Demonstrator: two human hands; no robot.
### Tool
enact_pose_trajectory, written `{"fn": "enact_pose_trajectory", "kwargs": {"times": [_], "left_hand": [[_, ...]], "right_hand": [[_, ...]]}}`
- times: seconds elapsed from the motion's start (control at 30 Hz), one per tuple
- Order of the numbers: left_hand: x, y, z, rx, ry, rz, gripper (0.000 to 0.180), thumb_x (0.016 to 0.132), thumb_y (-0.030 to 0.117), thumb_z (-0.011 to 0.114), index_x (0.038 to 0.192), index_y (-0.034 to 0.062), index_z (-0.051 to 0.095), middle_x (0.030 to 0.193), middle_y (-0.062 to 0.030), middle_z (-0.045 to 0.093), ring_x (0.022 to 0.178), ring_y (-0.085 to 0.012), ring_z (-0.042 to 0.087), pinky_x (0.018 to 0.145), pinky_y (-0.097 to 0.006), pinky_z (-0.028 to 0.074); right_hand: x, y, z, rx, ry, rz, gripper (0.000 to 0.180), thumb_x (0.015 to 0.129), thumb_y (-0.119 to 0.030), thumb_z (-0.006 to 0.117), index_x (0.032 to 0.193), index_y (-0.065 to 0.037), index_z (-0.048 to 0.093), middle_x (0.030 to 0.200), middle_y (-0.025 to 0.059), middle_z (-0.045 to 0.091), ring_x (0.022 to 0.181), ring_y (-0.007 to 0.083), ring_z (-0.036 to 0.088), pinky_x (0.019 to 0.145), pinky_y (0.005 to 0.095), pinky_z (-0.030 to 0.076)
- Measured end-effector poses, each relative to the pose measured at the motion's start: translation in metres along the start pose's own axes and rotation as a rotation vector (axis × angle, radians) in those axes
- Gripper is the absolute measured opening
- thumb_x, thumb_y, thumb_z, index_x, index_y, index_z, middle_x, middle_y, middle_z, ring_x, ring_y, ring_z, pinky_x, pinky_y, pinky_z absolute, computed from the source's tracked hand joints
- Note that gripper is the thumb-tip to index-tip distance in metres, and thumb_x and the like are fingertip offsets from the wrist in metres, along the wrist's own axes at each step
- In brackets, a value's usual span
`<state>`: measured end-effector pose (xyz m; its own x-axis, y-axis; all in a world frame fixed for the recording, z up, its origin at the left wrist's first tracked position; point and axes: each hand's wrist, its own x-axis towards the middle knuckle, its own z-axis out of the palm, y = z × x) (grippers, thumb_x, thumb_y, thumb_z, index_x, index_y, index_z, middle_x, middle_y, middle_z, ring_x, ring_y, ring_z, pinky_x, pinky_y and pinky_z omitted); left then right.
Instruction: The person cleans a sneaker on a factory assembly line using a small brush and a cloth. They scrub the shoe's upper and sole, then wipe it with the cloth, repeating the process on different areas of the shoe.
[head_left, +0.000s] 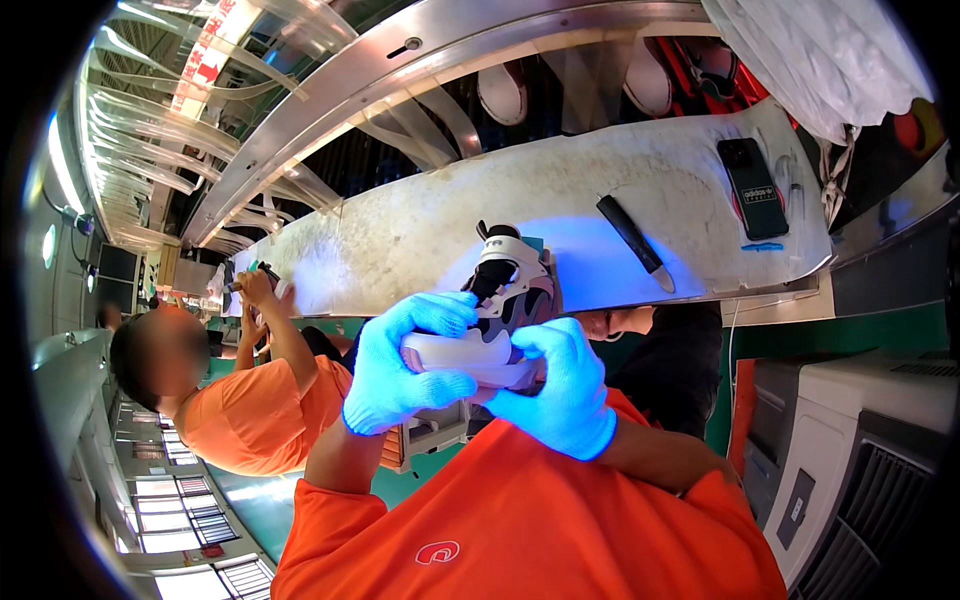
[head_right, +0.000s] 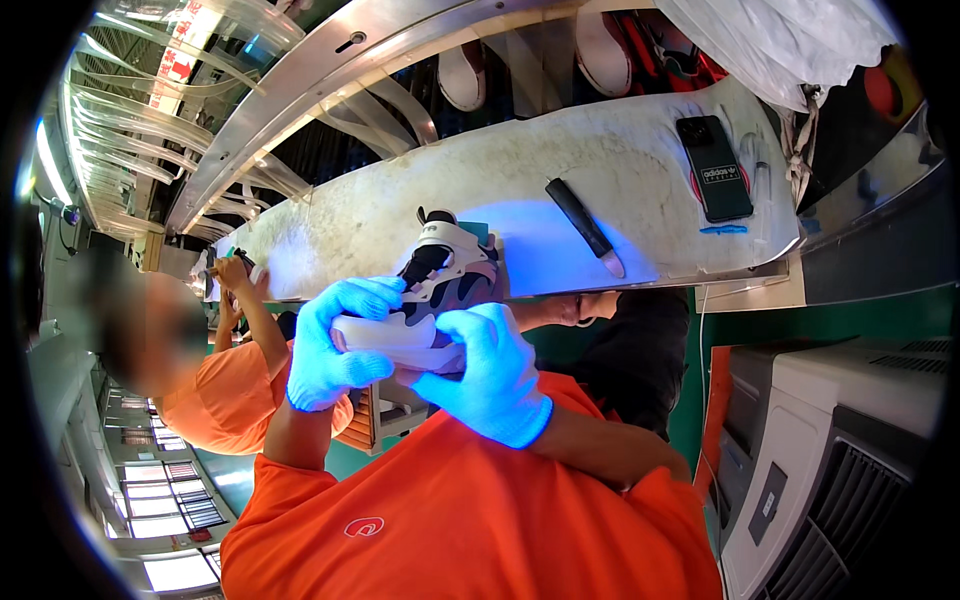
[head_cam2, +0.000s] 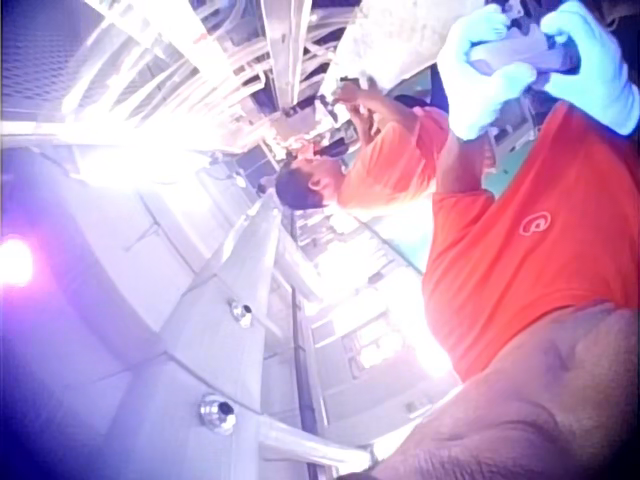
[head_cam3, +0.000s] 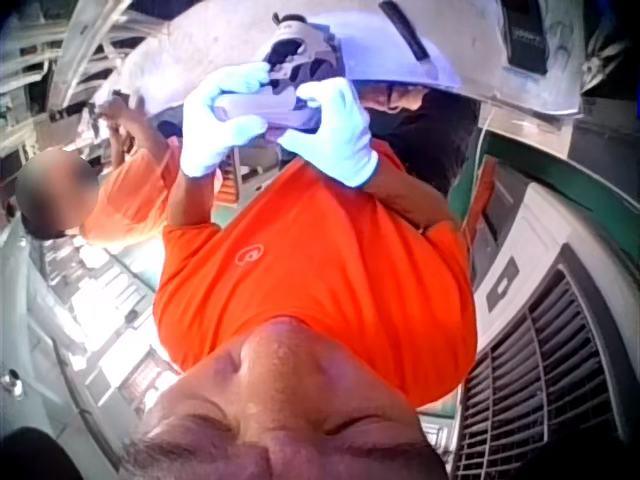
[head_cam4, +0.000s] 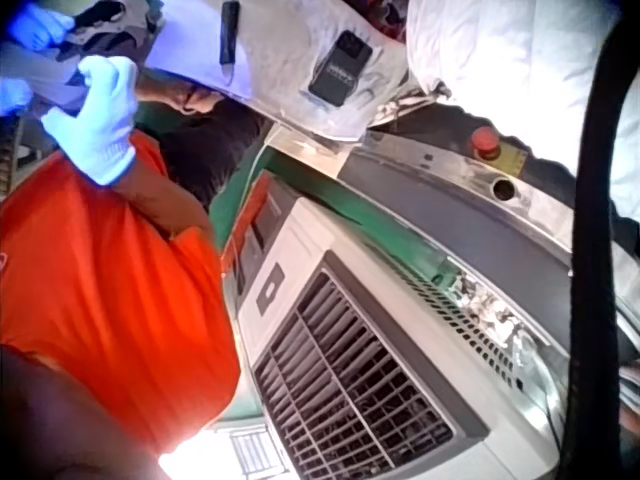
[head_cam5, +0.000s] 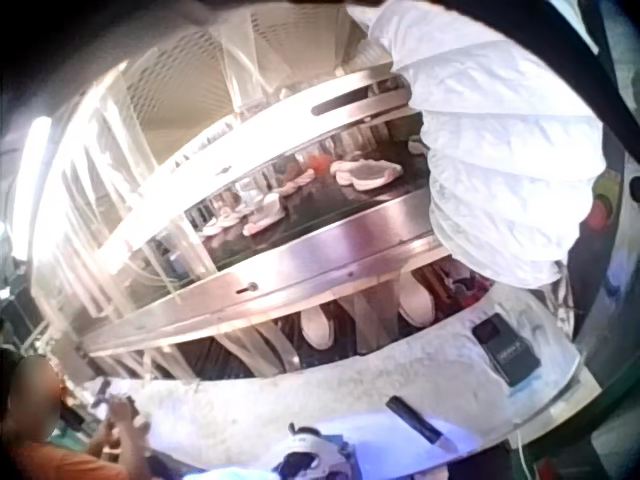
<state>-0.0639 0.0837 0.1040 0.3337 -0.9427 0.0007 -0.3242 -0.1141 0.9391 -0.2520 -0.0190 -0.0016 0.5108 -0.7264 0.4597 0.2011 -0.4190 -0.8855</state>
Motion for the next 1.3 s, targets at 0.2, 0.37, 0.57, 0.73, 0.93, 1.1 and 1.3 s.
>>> {"fn": "enact_pose_trajectory", "kwargs": {"times": [0.2,0.37,0.57,0.73,0.93,1.1,1.3], "left_hand": [[0.003,0.002,0.004,-0.031,0.006,-0.001,0.053,0.070,0.019,0.103,0.111,-0.0002,0.076,0.123,-0.0152,0.080,0.135,-0.0323,0.070,0.119,-0.049,0.052],[0.004,0.002,0.000,-0.002,-0.012,-0.004,0.054,0.069,0.019,0.103,0.111,-0.0006,0.076,0.124,-0.0154,0.079,0.136,-0.0330,0.069,0.118,-0.049,0.052],[0.004,-0.003,-0.005,0.020,-0.026,0.020,0.053,0.069,0.019,0.103,0.109,0.0006,0.076,0.123,-0.0152,0.079,0.136,-0.0337,0.069,0.118,-0.050,0.053],[0.006,0.002,-0.008,0.044,-0.037,0.001,0.049,0.069,0.018,0.103,0.106,0.0019,0.074,0.123,-0.0155,0.078,0.133,-0.0333,0.071,0.115,-0.049,0.055],[0.011,0.024,-0.005,0.485,-0.048,0.053,0.051,0.069,0.023,0.104,0.105,0.0031,0.074,0.122,-0.0159,0.078,0.114,-0.0269,0.078,0.097,-0.040,0.063],[0.015,0.031,-0.005,0.531,-0.010,-0.038,0.049,0.070,0.019,0.102,0.105,-0.0007,0.073,0.122,-0.0164,0.079,0.106,-0.0196,0.078,0.091,-0.035,0.064],[0.023,0.032,-0.011,0.417,0.017,-0.164,0.049,0.071,0.016,0.102,0.106,-0.0020,0.072,0.124,-0.0171,0.079,0.114,-0.0193,0.076,0.098,-0.035,0.062]], "right_hand": [[-0.016,0.003,0.000,0.187,-0.055,0.075,0.066,0.075,-0.018,0.103,0.128,-0.007,0.064,0.111,0.0134,0.067,0.093,0.0305,0.071,0.073,0.0441,0.060],[-0.003,0.003,-0.001,0.135,-0.044,-0.038,0.064,0.076,-0.011,0.099,0.130,-0.008,0.065,0.112,0.0124,0.069,0.093,0.0337,0.070,0.075,0.0447,0.059],[0.002,0.006,-0.001,0.083,-0.052,-0.057,0.067,0.074,-0.013,0.100,0.131,-0.007,0.065,0.113,0.0123,0.068,0.095,0.0337,0.070,0.074,0.0453,0.059],[0.009,0.010,0.004,0.055,-0.071,-0.051,0.072,0.071,-0.017,0.103,0.132,-0.007,0.065,0.107,0.0130,0.066,0.088,0.0309,0.071,0.073,0.0420,0.058],[0.028,0.006,0.008,0.028,-0.191,-0.029,0.075,0.067,-0.015,0.102,0.132,-0.008,0.066,0.110,0.0096,0.065,0.092,0.0330,0.071,0.076,0.0433,0.059],[0.021,0.016,0.016,0.107,-0.086,-0.029,0.069,0.074,-0.022,0.100,0.131,-0.007,0.064,0.113,0.0126,0.065,0.107,0.0352,0.068,0.085,0.0479,0.059],[-0.010,0.049,0.010,0.107,-0.031,0.048,0.063,0.074,-0.023,0.103,0.119,-0.004,0.064,0.112,0.0153,0.066,0.102,0.0358,0.070,0.084,0.0463,0.059]]}}
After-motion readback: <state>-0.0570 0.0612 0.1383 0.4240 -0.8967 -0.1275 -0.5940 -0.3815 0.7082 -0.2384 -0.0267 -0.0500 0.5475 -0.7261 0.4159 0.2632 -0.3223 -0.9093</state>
